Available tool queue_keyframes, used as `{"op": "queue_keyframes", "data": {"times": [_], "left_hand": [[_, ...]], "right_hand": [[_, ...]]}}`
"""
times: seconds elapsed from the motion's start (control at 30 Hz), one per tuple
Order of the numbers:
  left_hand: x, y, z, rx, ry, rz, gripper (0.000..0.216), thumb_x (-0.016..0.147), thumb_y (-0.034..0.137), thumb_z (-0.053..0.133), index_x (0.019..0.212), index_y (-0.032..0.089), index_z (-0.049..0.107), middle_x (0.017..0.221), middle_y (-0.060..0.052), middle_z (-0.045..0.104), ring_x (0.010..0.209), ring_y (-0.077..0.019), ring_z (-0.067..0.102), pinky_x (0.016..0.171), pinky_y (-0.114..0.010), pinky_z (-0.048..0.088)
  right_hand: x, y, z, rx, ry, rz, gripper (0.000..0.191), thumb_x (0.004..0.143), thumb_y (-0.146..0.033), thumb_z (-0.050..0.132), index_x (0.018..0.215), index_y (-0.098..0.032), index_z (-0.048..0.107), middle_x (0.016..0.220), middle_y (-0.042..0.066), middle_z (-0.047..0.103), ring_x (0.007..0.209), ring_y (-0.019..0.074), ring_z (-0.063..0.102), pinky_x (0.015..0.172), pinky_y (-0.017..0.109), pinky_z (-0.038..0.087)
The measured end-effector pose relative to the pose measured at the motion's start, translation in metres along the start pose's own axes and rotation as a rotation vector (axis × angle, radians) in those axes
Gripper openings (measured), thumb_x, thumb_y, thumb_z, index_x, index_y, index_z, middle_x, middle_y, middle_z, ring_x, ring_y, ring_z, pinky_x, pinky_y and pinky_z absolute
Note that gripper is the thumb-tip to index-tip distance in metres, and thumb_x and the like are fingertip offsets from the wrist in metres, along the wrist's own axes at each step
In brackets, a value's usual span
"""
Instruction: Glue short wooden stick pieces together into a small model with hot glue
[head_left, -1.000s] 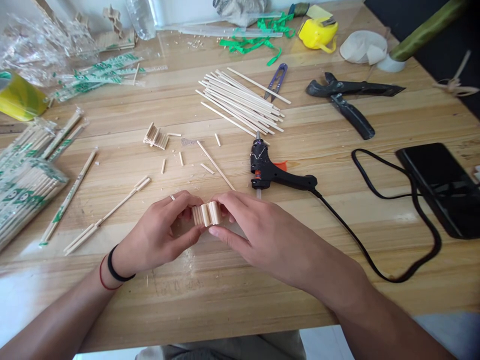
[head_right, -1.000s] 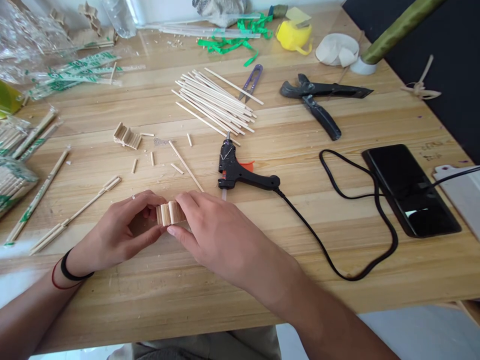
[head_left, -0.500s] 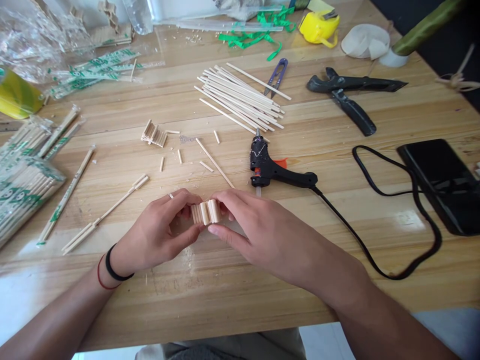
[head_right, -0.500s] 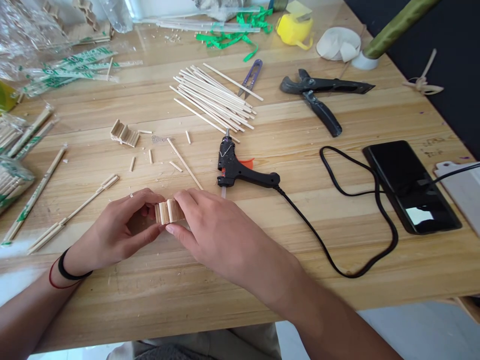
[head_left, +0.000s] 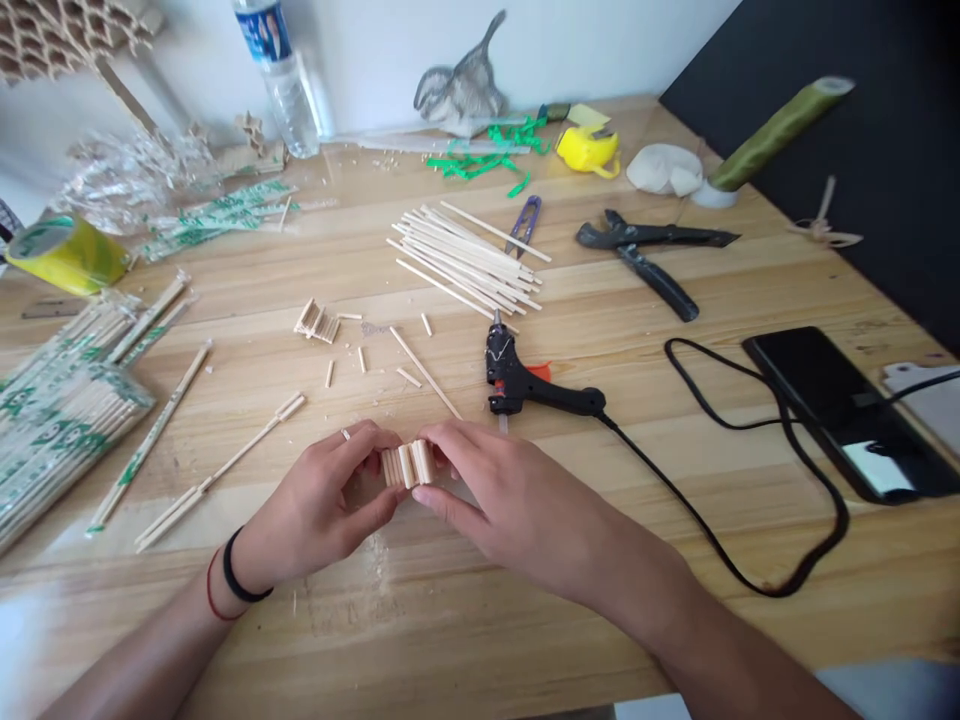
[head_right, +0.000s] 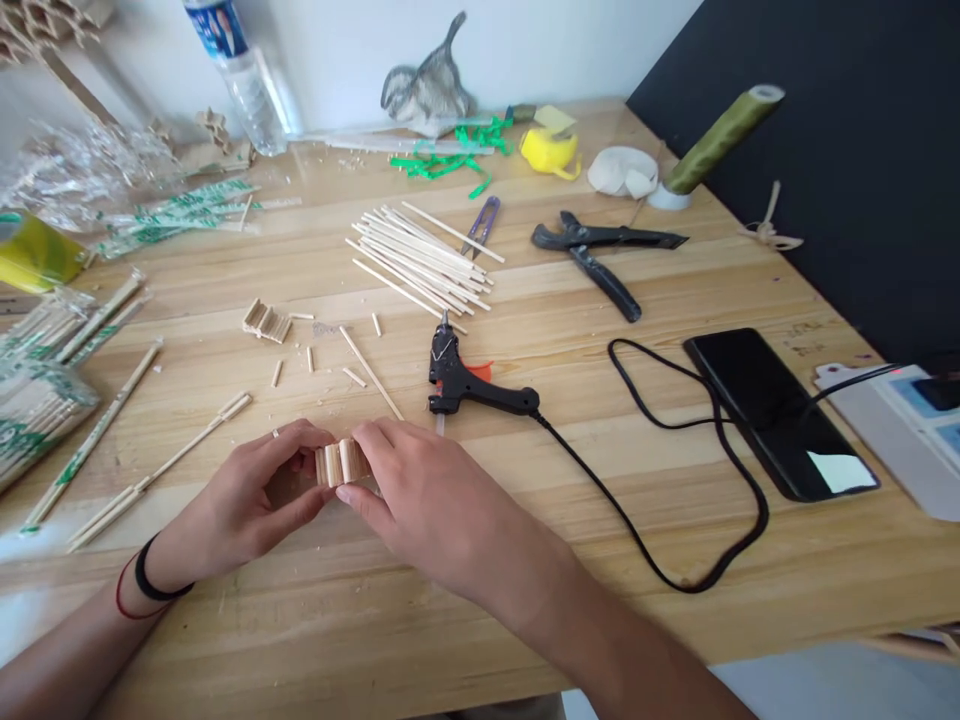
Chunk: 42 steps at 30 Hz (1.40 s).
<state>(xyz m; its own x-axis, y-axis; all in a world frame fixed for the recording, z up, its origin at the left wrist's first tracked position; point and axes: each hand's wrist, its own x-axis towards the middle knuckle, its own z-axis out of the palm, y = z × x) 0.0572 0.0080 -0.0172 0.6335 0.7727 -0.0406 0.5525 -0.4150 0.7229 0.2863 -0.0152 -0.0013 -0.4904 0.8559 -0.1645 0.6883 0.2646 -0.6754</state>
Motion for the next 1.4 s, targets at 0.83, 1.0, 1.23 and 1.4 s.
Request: {"op": "queue_keyframes", "data": {"times": [0.83, 1.0, 1.23, 1.4], "left_hand": [[0.0016, 0.0046, -0.0007, -0.048, -0.014, -0.056, 0.012, 0.098, 0.025, 0.058, 0.107, 0.02, 0.062, 0.089, -0.002, 0.068, 0.077, -0.0169, 0.059, 0.071, -0.029, 0.046], [0.0008, 0.0039, -0.0016, -0.069, -0.014, -0.036, 0.01, 0.097, 0.023, 0.056, 0.105, 0.019, 0.06, 0.086, -0.002, 0.065, 0.075, -0.0168, 0.056, 0.07, -0.03, 0.044], [-0.0007, 0.0029, -0.0012, -0.113, -0.012, -0.024, 0.015, 0.097, 0.016, 0.056, 0.111, 0.02, 0.058, 0.087, -0.002, 0.064, 0.074, -0.0163, 0.056, 0.067, -0.028, 0.043], [-0.0008, 0.0038, -0.0018, -0.116, 0.006, -0.007, 0.015, 0.097, 0.016, 0.056, 0.111, 0.02, 0.059, 0.085, -0.002, 0.064, 0.073, -0.0165, 0.056, 0.065, -0.028, 0.042]], "right_hand": [[0.0049, 0.0002, -0.0014, 0.044, 0.009, -0.002, 0.013, 0.102, -0.03, 0.062, 0.103, -0.018, 0.061, 0.1, 0.005, 0.07, 0.087, 0.0219, 0.066, 0.078, 0.035, 0.05], [0.0038, -0.001, -0.002, 0.034, 0.039, -0.01, 0.012, 0.101, -0.03, 0.064, 0.101, -0.018, 0.062, 0.098, 0.005, 0.07, 0.086, 0.0218, 0.066, 0.077, 0.035, 0.05], [0.0059, 0.0005, 0.0019, 0.032, 0.076, -0.055, 0.023, 0.096, -0.025, 0.071, 0.116, -0.016, 0.065, 0.106, 0.008, 0.073, 0.093, 0.0241, 0.069, 0.082, 0.037, 0.053], [0.007, 0.0001, 0.0026, 0.044, 0.095, -0.058, 0.024, 0.095, -0.022, 0.072, 0.118, -0.017, 0.066, 0.105, 0.008, 0.074, 0.089, 0.0227, 0.07, 0.08, 0.035, 0.054]]}}
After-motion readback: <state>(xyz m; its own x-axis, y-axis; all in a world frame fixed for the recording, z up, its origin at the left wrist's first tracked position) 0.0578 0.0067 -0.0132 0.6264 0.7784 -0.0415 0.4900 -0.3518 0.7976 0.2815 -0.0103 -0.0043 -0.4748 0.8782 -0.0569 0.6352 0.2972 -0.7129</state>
